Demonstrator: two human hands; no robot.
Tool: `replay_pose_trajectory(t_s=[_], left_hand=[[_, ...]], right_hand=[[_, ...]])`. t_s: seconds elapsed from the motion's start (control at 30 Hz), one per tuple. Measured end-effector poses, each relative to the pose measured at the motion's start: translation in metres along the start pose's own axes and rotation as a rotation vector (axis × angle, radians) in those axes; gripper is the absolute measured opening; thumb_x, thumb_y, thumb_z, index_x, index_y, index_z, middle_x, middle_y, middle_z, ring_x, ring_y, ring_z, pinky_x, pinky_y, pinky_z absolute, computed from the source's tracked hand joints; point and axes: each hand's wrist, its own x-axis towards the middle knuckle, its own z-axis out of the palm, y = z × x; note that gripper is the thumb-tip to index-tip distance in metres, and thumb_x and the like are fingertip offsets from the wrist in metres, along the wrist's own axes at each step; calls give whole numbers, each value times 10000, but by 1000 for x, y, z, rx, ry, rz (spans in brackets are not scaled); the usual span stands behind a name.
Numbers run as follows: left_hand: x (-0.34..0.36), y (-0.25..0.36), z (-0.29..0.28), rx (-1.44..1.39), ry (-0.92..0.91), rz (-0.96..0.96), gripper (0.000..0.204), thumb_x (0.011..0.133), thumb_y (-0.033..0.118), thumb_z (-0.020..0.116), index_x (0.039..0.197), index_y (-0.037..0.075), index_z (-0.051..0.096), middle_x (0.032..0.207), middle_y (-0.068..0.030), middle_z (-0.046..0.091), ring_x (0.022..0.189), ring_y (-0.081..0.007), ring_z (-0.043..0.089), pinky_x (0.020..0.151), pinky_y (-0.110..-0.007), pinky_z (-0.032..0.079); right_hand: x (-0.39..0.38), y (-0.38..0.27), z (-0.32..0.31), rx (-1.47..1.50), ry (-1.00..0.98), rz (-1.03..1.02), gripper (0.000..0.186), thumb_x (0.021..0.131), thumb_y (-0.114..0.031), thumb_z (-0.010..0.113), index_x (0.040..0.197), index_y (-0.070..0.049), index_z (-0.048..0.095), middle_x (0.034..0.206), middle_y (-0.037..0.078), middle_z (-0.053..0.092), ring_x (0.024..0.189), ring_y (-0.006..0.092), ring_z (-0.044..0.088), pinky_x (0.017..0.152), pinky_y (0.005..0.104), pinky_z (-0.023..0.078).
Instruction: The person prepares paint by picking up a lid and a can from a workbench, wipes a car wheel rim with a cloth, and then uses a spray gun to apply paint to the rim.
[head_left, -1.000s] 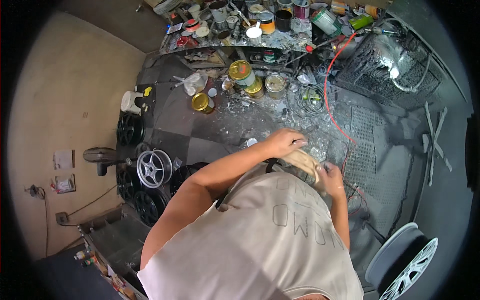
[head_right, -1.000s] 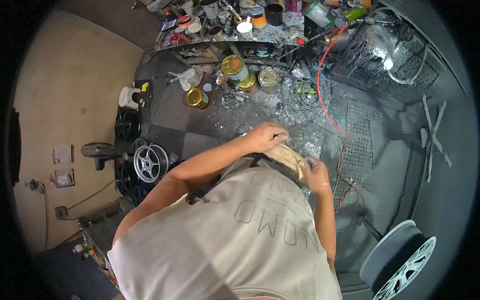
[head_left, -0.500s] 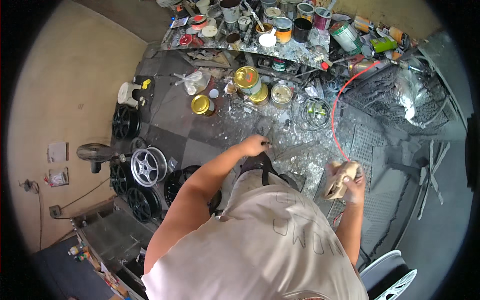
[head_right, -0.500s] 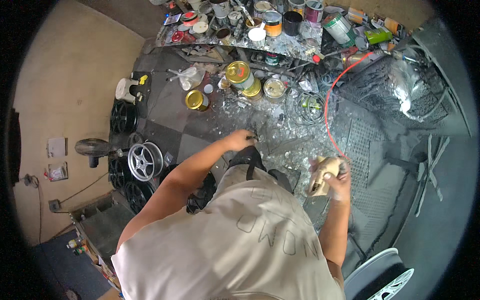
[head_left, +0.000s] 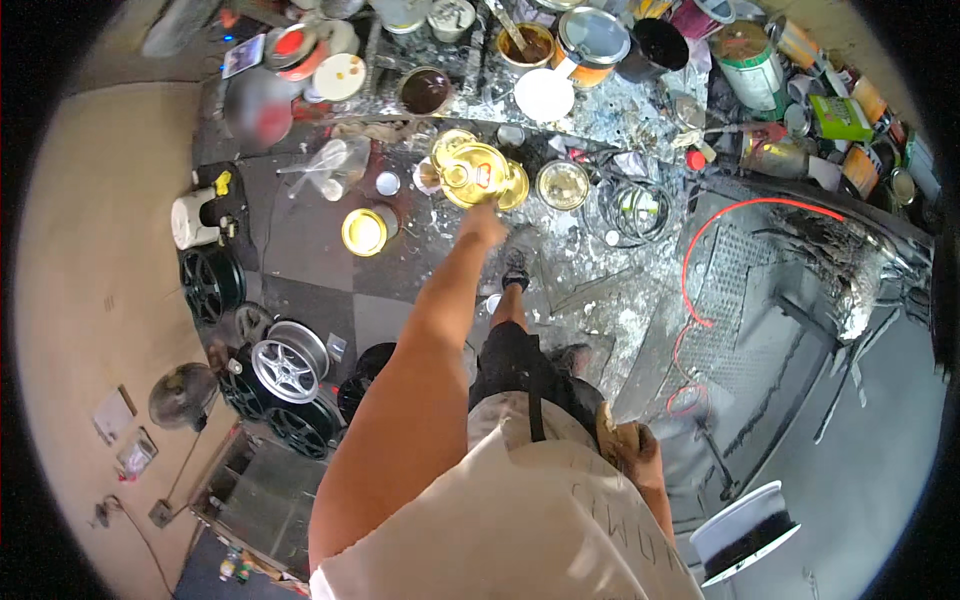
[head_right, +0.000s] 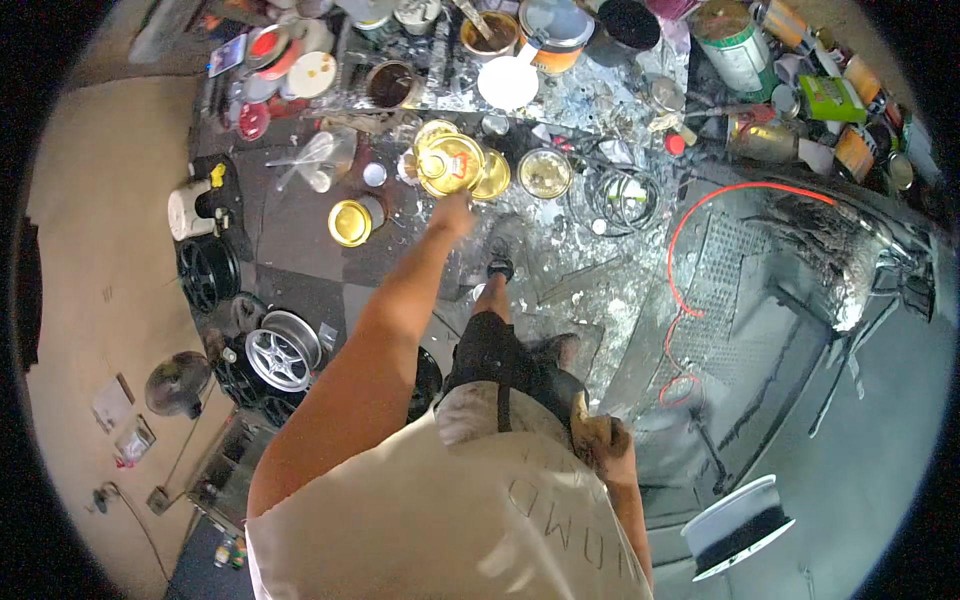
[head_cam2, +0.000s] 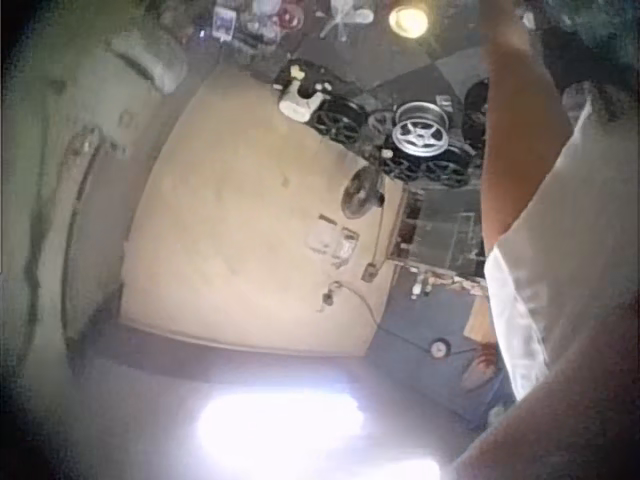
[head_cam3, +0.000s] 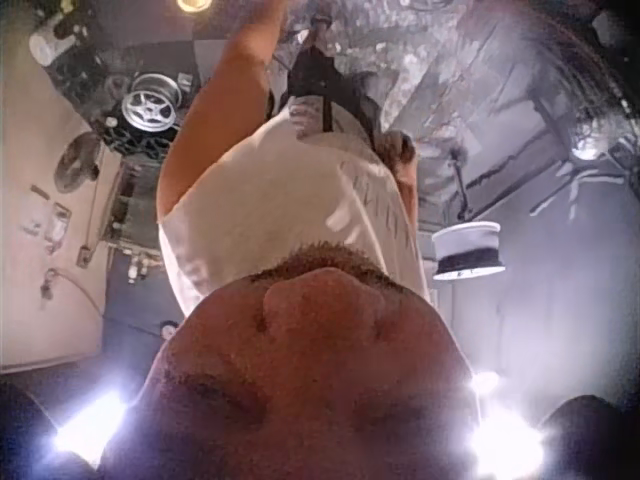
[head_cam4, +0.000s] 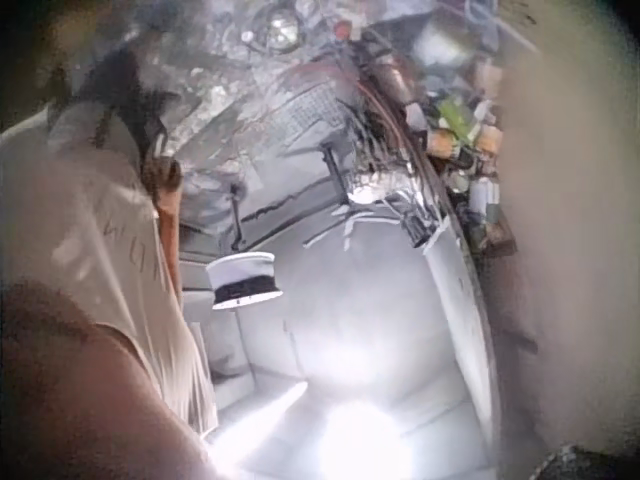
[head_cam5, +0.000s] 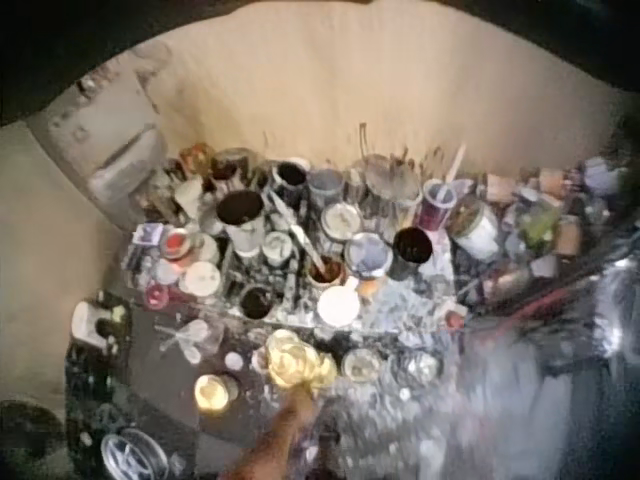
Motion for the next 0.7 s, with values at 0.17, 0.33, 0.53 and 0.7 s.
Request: replay_pose_trajectory(t_s=[0.17,0.33,0.53,0.7], left_hand=[[82,2,-5,-60,260,-192,581,843,274,761,1352,52,591,1323,-256,634,1198,-420,644,1026,-471,540],[100,6,-12,99,278,-171,729,828,414,761,1389,33,493,1361,-231,586,1241,-420,590,1020,-540,532],[117,-24,36,-116,495,-305,499,867,371,728,1213,15,681,1172,-230,727,1119,-402,684,978,-461,550],[145,-65,48,-419,404,-204,358,931,368,658,1105,71,756,1088,-156,776,1077,-365,714,926,-468,551]], right_hand=[[-1,-15,19,-32,85,239,429,910,-297,779,1178,13,652,1045,91,727,945,175,654,850,366,554],[4,-37,27,-136,90,286,525,910,-412,776,1195,10,648,1075,150,727,975,200,656,886,379,533],[6,-45,41,6,158,256,486,926,-369,758,1207,12,646,1084,134,740,977,199,657,887,366,534],[0,-42,50,-26,156,273,477,942,-360,737,1227,10,645,1075,130,736,980,180,644,882,357,529]])
